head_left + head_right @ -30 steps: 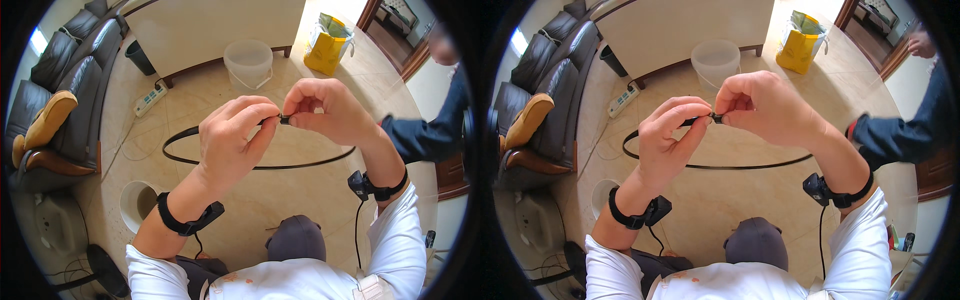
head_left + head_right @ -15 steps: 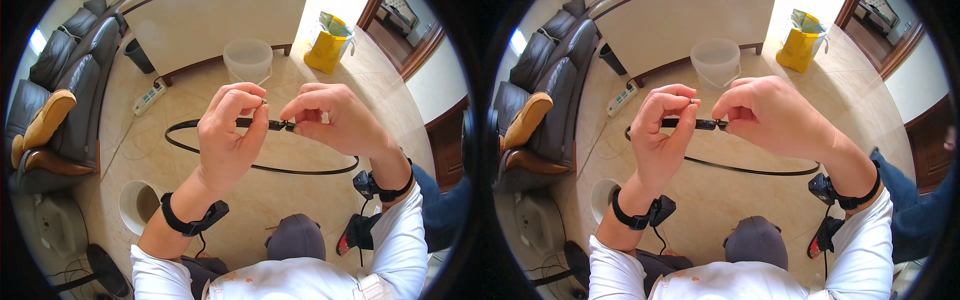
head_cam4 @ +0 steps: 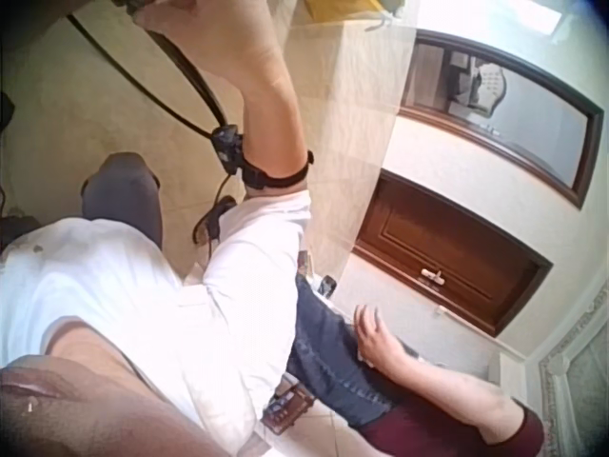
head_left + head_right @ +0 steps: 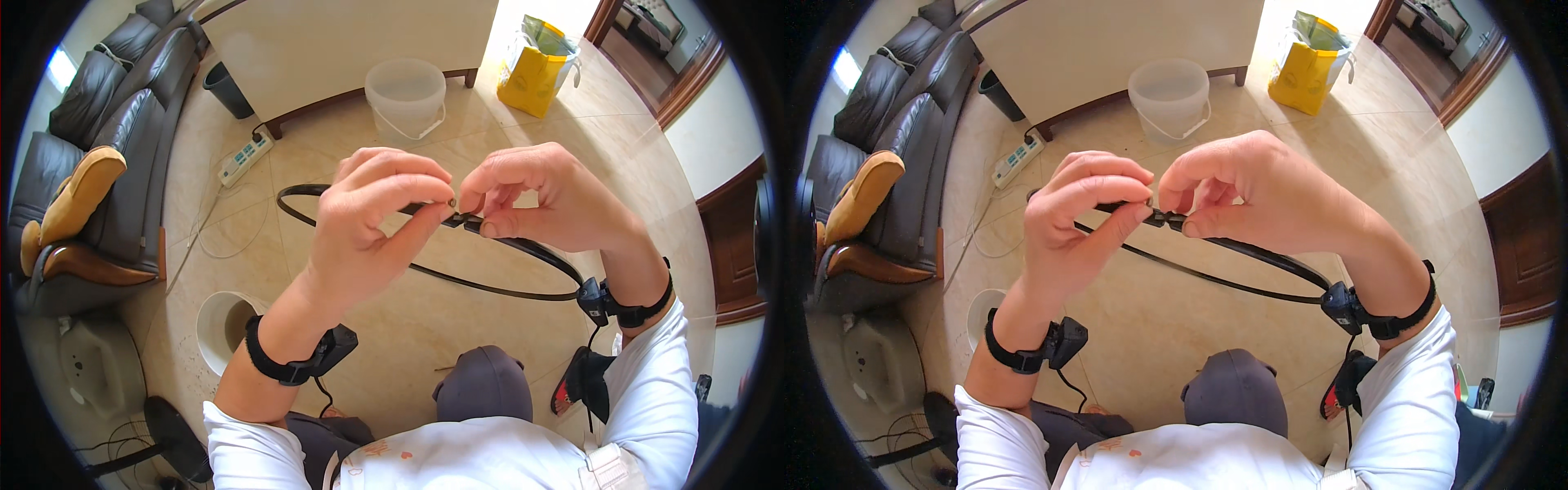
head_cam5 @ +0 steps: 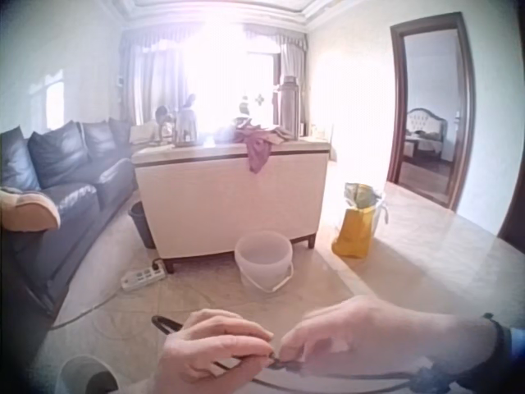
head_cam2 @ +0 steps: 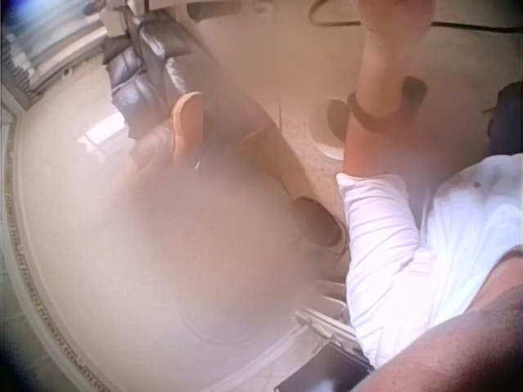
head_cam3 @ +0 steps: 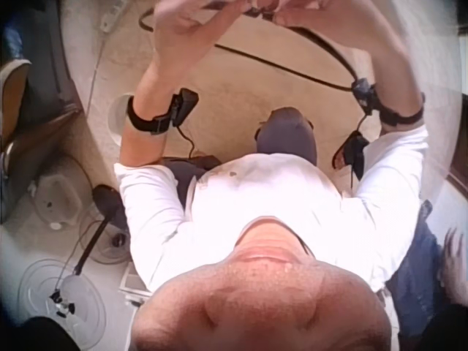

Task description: The person removes the guard rim from a fan, loosens its fastener with a screwdriver, takes off the rubber gloves, and separates the ends of the rim ring by hand.

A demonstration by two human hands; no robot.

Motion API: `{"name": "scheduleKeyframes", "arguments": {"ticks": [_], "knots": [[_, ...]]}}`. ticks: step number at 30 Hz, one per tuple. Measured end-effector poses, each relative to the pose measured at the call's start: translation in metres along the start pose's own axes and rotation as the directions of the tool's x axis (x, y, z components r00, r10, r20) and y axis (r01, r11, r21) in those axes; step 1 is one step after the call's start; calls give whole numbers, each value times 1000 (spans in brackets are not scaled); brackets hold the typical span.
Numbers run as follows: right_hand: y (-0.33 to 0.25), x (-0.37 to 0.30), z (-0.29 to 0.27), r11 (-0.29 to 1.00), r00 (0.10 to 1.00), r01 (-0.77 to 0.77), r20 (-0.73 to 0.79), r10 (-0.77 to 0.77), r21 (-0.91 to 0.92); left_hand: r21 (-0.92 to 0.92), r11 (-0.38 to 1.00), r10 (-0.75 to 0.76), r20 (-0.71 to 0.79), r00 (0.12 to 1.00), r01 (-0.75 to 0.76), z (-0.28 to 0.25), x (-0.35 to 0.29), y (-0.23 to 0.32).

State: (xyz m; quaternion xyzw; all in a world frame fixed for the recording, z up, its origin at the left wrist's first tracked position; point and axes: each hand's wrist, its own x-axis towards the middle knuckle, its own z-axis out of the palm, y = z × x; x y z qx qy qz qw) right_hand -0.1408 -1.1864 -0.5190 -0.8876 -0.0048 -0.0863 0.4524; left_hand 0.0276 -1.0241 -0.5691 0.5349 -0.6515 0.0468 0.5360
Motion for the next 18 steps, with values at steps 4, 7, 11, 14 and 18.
{"name": "scheduleKeyframes", "arguments": {"ticks": [4, 7, 11, 14, 18], "knots": [[-1, 0, 2, 972, 991, -132, 15, 131, 195, 100, 990, 108, -49, 993, -103, 1, -12, 3], [2, -1, 5, 954, 984, -160, -35, 174, 253, 159, 980, 133, -55, 990, -123, 3, -15, 1], [-4, -1, 4, 991, 983, -136, -125, 136, 11, 189, 979, 95, -85, 992, -77, 11, -14, 6], [-4, 1, 5, 991, 982, -137, -132, 136, -2, 176, 984, 34, -119, 992, -13, 15, -15, 9], [-5, 1, 13, 994, 970, -96, -230, 80, -57, 142, 990, 11, -160, 987, 11, 17, -14, 9]]}}
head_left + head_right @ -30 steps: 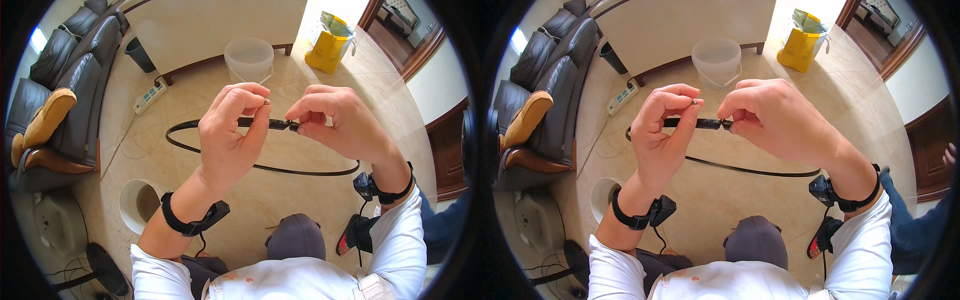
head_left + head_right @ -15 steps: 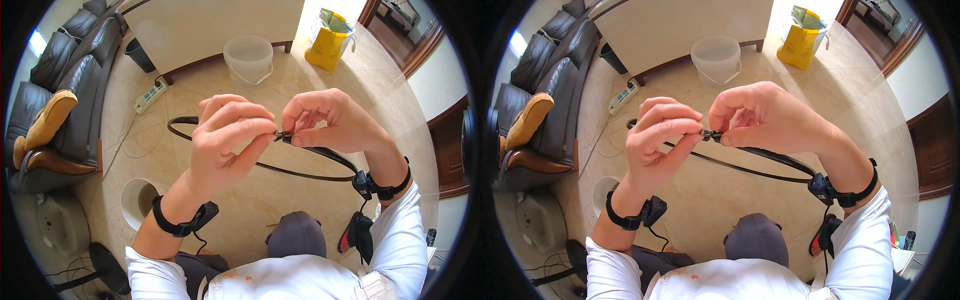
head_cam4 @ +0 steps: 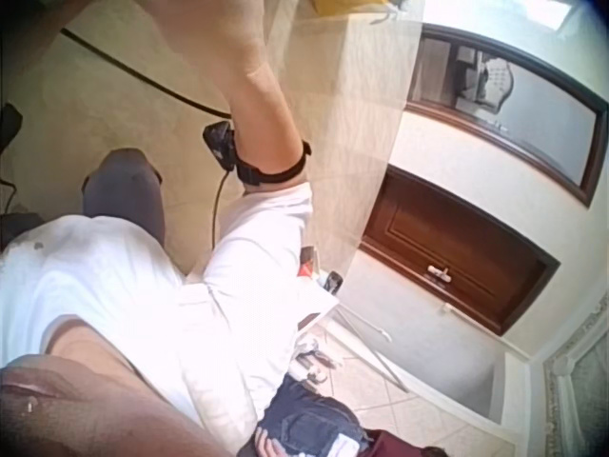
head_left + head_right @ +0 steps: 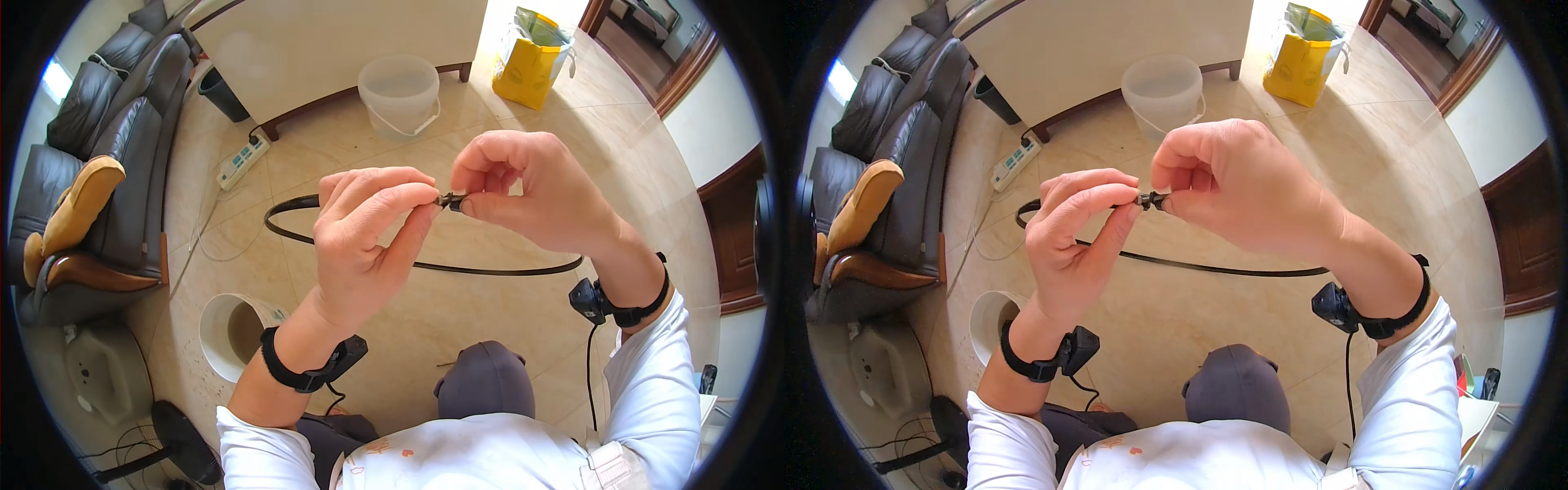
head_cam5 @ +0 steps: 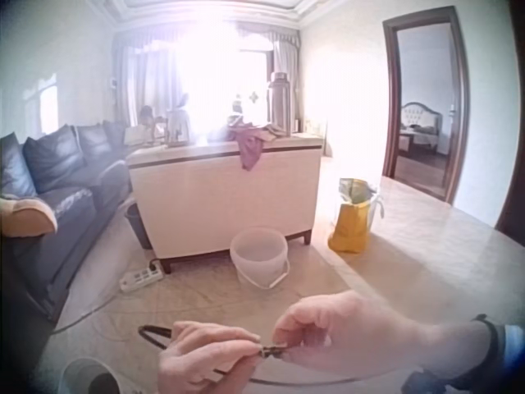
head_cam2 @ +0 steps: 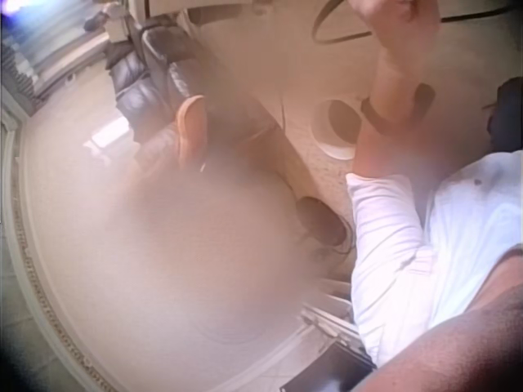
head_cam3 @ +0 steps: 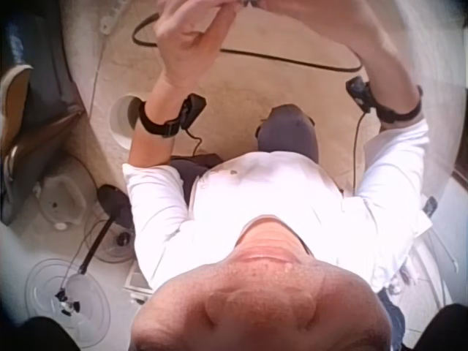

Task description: The person removes the guard rim from a fan, loosens its fastener with a screwdriver, takes off the rubber gloves, and separates the ends of the rim ring by hand.

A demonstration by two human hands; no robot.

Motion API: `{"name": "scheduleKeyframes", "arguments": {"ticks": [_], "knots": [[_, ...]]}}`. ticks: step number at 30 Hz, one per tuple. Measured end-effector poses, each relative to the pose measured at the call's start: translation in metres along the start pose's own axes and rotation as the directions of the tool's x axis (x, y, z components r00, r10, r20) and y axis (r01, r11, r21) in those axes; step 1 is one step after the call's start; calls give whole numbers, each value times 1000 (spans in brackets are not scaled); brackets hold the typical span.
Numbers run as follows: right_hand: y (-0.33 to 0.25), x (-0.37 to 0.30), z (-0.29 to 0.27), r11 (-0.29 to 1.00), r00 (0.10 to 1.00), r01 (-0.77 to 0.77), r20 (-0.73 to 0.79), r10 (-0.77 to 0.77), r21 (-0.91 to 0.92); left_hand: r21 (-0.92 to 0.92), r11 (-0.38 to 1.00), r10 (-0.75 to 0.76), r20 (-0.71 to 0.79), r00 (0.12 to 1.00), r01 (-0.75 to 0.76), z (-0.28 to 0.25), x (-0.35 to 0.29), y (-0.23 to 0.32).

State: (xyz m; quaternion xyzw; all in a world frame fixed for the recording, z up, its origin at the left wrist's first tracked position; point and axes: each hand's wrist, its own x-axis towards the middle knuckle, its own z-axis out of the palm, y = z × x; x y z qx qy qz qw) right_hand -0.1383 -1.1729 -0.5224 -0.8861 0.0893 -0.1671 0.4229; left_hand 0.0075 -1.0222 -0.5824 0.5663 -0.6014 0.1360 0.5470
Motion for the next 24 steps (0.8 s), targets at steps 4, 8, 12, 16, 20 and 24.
{"name": "scheduleKeyframes", "arguments": {"ticks": [4, 8, 12, 16, 20, 24], "knots": [[1, -7, 13, 955, 965, 157, -168, -203, -252, -25, 999, -35, -10, 999, 35, 2, 1, 1], [2, -5, 12, 943, 957, 193, -161, -241, -270, 5, 999, -39, 2, 999, 39, 3, 2, 2], [3, -4, 9, 990, 988, 93, -114, -105, -107, 35, 995, -96, 23, 995, 95, 3, 2, 4], [3, -3, 11, 998, 987, 58, -145, -62, -35, 65, 990, -127, -2, 992, 127, 4, 3, 7], [6, -8, 16, 988, 975, 82, -194, -107, -132, 92, 992, -92, -5, 996, 92, 7, 2, 7], [3, -10, 17, 827, 918, 201, -194, -347, -525, 179, 983, -41, -27, 999, 46, 11, 0, 7]]}}
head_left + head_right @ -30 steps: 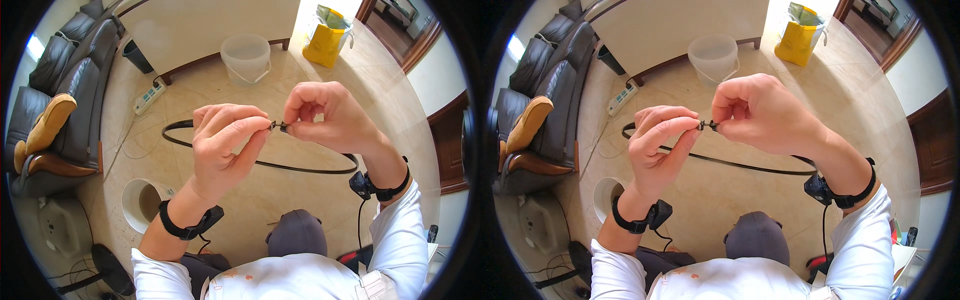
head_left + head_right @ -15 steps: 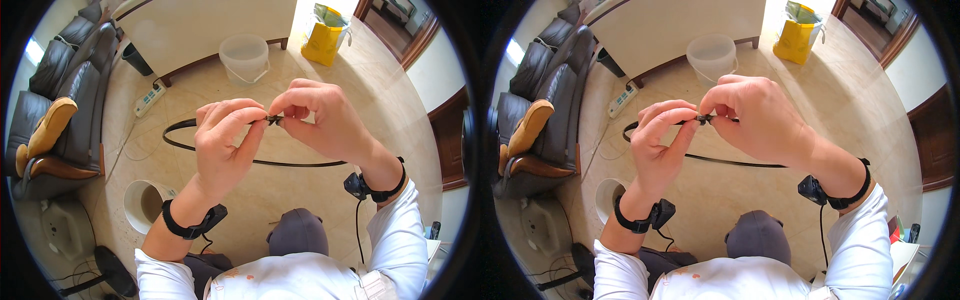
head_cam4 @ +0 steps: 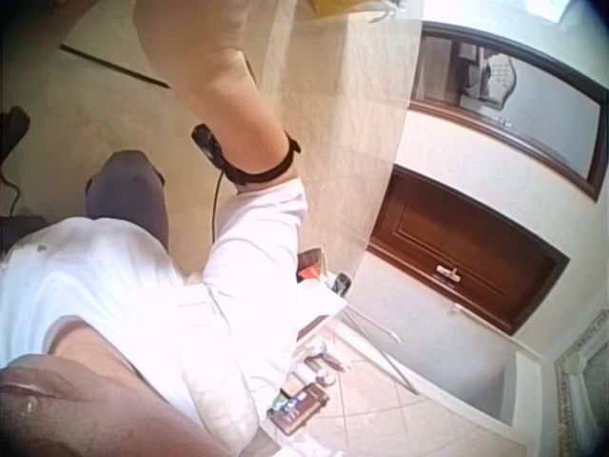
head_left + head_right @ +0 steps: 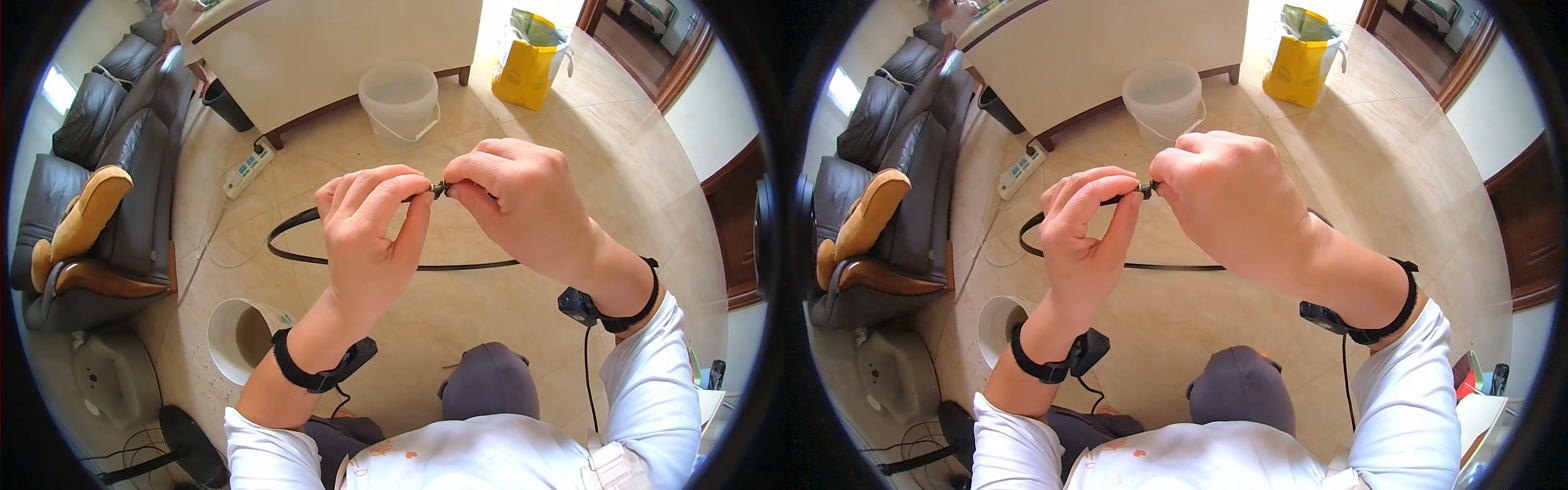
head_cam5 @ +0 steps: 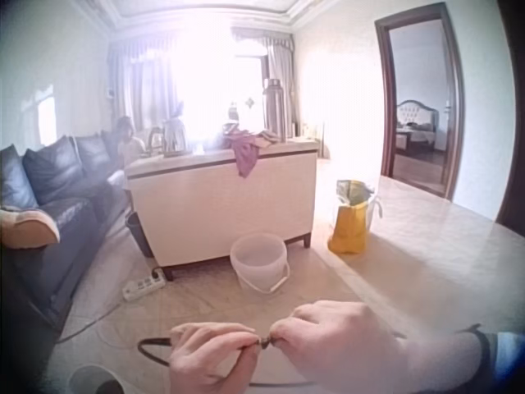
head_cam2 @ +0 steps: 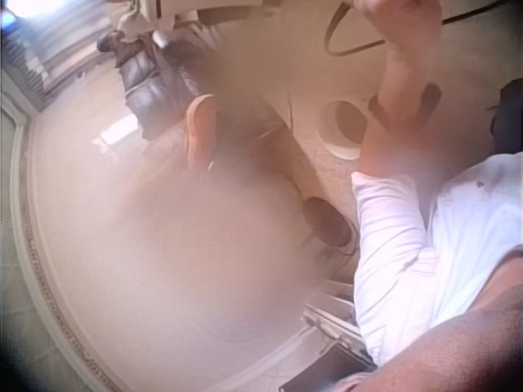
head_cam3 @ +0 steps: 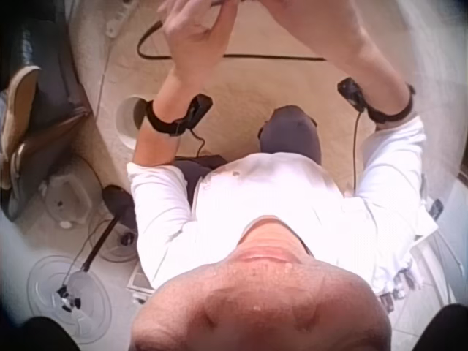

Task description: The person removes the guard rim from a fan, loosens its fastener with a screwdriver, takes off the rubber gloves, and separates the ends of the rim ring by hand.

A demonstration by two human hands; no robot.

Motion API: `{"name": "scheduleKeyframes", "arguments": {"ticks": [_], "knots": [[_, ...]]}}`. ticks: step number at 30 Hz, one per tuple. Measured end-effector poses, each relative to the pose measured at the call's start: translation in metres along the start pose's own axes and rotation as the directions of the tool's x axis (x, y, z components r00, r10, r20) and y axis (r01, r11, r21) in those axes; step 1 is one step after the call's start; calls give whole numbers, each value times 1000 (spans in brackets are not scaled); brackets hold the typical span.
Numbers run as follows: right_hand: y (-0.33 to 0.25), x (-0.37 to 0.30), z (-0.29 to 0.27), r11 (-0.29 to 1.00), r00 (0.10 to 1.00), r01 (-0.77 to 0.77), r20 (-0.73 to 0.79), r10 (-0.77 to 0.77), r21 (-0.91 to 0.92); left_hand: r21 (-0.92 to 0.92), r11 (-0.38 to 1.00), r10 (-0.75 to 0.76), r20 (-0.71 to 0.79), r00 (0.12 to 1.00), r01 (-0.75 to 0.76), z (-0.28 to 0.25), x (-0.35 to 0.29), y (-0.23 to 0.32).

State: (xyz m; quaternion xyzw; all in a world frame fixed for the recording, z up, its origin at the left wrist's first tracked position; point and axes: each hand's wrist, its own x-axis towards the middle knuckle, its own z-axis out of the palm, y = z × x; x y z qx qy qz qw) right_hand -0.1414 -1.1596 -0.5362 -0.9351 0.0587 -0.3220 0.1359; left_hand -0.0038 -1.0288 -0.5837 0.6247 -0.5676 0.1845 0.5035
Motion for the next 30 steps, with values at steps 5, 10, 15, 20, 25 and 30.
{"name": "scheduleKeyframes", "arguments": {"ticks": [5, 10, 15, 20, 25, 30], "knots": [[-3, 0, 1, 972, 999, 29, -38, -39, -234, 39, 999, 10, -59, 998, -8, 12, 4, 6], [4, -3, 4, 968, 995, 90, -25, -99, -234, -4, 997, -81, -64, 995, 81, 16, 7, 9], [13, 1, 8, 981, 988, 122, -79, -135, -149, 13, 992, -125, -3, 992, 125, 8, 9, 12], [12, 0, 8, 981, 983, 151, -90, -162, -126, -57, 976, -206, 35, 978, 208, 7, 10, 15], [14, -2, 8, 971, 986, 98, -114, -125, -220, -4, 984, -175, 43, 984, 175, 6, 10, 13], [16, -2, 14, 986, 973, 84, -203, -113, -143, -62, 973, -219, 34, 975, 221, 11, 12, 13]]}}
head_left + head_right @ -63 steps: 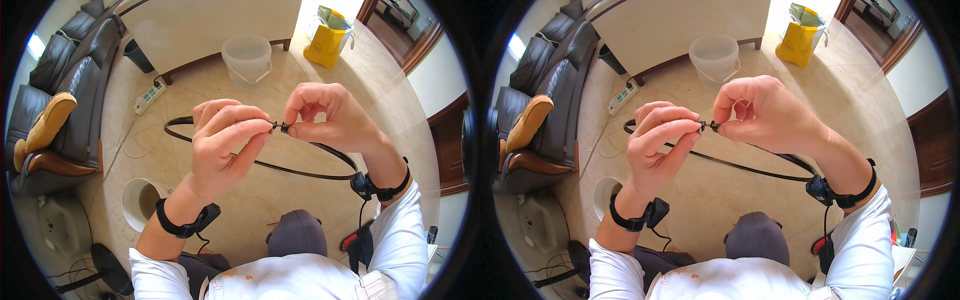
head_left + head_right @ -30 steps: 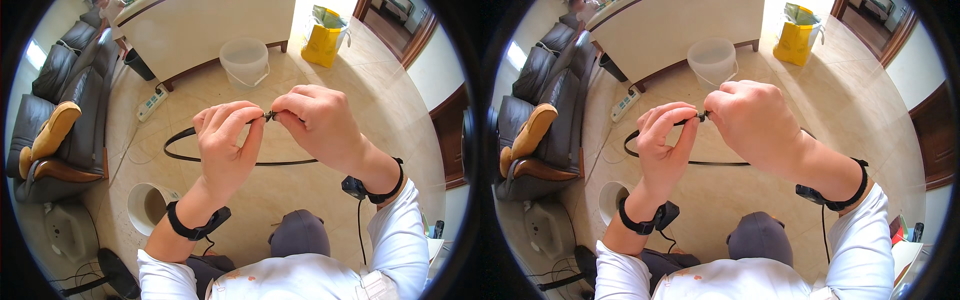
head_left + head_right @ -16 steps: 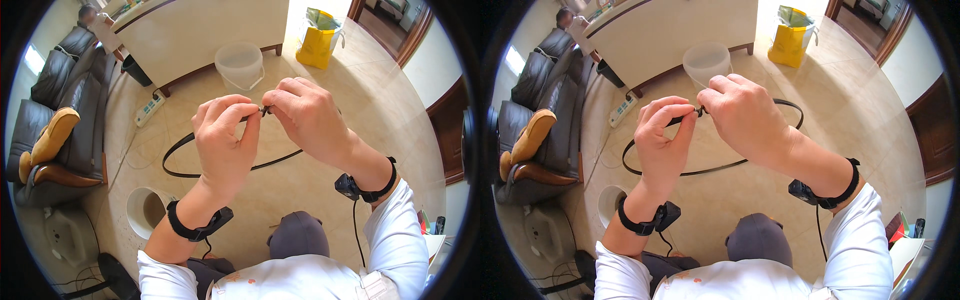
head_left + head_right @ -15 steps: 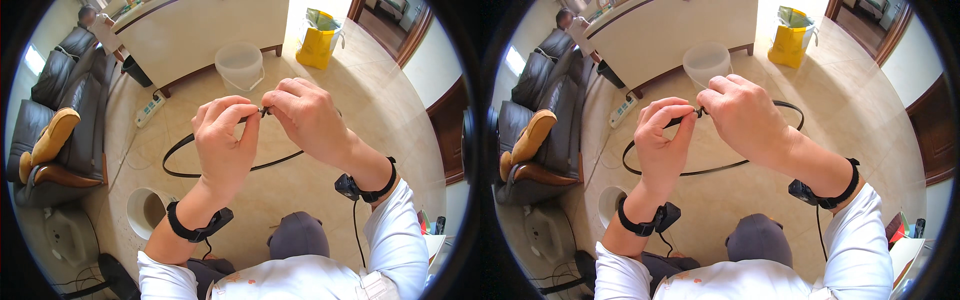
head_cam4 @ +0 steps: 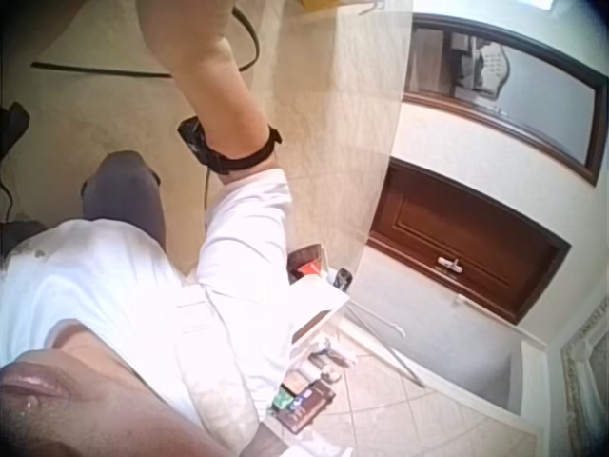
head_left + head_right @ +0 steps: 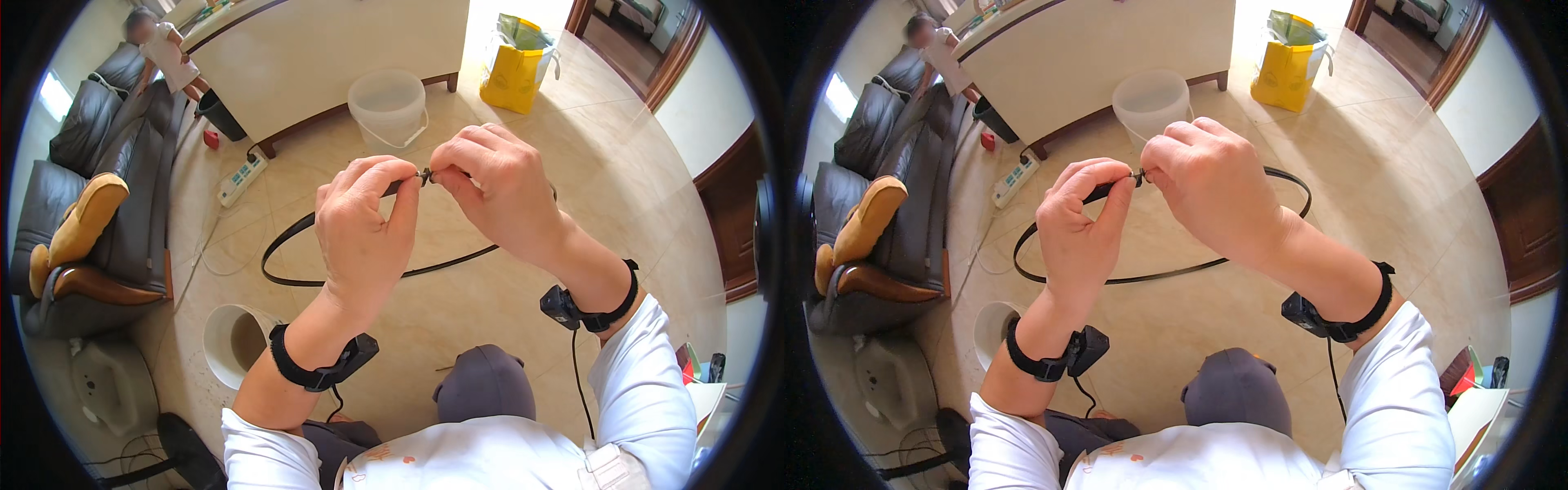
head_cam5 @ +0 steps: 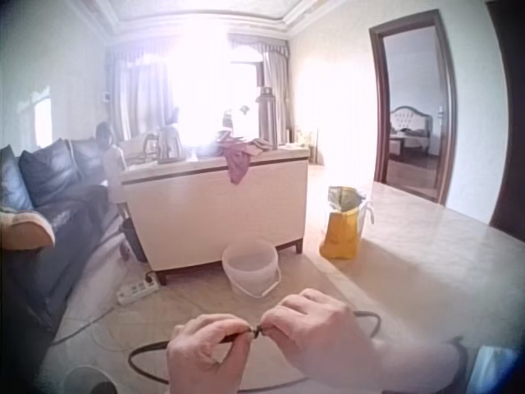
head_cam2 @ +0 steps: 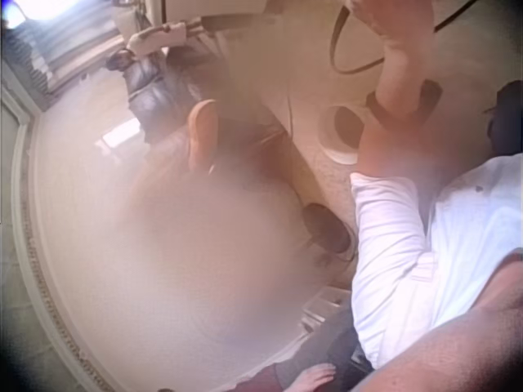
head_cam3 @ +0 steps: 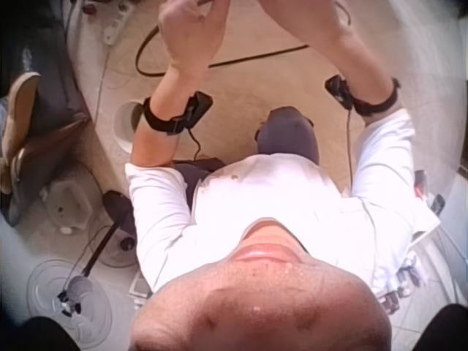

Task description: The person removes the guard rim from a fan, loosens its fastener with a screwdriver, takes off the rubber gloves, and separates the ends of the rim ring by hand.

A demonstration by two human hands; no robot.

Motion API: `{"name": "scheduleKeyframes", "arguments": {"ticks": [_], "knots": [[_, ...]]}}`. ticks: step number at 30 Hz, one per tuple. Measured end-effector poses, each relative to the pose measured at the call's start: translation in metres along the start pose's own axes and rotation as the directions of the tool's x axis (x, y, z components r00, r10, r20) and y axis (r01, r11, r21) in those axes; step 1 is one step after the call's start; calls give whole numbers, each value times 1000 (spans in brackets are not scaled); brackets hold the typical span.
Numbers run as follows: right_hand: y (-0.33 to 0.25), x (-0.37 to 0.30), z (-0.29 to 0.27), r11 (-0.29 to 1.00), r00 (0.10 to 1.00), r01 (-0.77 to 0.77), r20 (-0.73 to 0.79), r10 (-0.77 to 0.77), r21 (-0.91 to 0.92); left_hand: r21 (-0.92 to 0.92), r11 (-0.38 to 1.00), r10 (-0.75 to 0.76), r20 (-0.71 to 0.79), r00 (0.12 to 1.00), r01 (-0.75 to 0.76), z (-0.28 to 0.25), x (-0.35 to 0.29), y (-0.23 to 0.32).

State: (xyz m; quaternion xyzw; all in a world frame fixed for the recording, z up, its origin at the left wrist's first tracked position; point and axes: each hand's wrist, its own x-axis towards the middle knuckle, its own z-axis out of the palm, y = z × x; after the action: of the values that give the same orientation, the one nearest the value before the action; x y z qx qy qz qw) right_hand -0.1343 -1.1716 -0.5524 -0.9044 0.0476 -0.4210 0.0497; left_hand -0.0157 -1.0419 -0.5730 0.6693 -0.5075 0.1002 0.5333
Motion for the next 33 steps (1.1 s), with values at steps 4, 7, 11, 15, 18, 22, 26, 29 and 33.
{"name": "scheduleKeyframes", "arguments": {"ticks": [4, 7, 11, 15, 18, 22, 26, 29, 33], "knots": [[-3, -1, -1, 998, 998, 57, 6, -58, 41, -14, 999, -46, 2, 999, 46, -1, -1, 1], [1, -3, 0, 995, 996, 74, 48, -78, 72, 60, 998, 34, 1, 999, -34, -3, -4, -1], [2, 1, -2, 979, 998, 25, 49, -35, 201, 224, 946, 251, -46, 967, -235, -6, -4, 0], [0, 2, -4, 968, 999, -16, 49, 4, 251, 257, 923, 322, -100, 942, -288, -2, -3, -1], [-1, 2, -8, 957, 997, -51, 69, 33, 287, 230, 923, 338, -110, 935, -307, 0, -3, 3], [-1, 6, -17, 928, 997, -70, 63, 50, 367, 111, 932, 356, -94, 930, -345, -8, 5, 8], [1, 6, -24, 923, 995, -78, 86, 48, 376, 42, 950, 309, 0, 951, -309, -22, 13, 15], [0, 6, -20, 924, 992, -67, 120, 24, 376, 87, 951, 287, 115, 951, -297, -33, 20, 17], [-2, -1, -12, 902, 993, -85, 107, 44, 423, -70, 996, -30, 311, 950, 54, -41, 26, 22]]}}
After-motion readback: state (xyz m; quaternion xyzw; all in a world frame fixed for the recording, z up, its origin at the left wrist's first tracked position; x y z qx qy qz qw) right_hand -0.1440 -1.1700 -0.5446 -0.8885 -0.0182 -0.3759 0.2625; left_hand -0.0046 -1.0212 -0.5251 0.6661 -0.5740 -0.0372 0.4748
